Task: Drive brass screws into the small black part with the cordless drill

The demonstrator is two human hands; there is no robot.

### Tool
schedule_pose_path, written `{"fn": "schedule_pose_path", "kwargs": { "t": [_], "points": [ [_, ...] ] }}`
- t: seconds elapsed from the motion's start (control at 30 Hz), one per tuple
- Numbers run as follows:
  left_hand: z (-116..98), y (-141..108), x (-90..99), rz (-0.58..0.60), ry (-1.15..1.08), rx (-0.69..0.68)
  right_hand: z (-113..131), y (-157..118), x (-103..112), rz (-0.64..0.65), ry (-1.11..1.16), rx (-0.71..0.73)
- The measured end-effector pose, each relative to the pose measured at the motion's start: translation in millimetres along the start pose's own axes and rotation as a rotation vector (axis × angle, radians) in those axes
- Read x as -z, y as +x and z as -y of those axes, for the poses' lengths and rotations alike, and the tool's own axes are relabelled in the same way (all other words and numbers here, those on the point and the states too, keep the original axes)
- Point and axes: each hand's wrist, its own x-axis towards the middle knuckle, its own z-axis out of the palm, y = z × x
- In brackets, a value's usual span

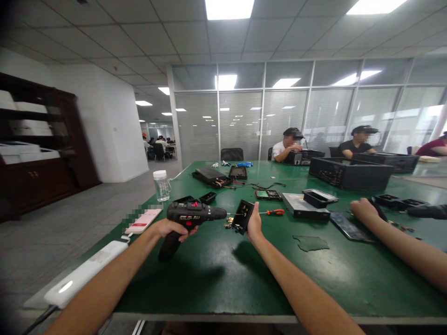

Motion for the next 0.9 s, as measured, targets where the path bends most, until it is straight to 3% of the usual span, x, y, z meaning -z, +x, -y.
{"fn": "schedule_pose_path", "kwargs": {
  "t": [0.9],
  "points": [
    [0.8, -0.1, 2.8, 0.0, -0.032, 0.008, 5.0, -3.2, -1.4, -0.015, -0.01, 0.058]
  ]
}}
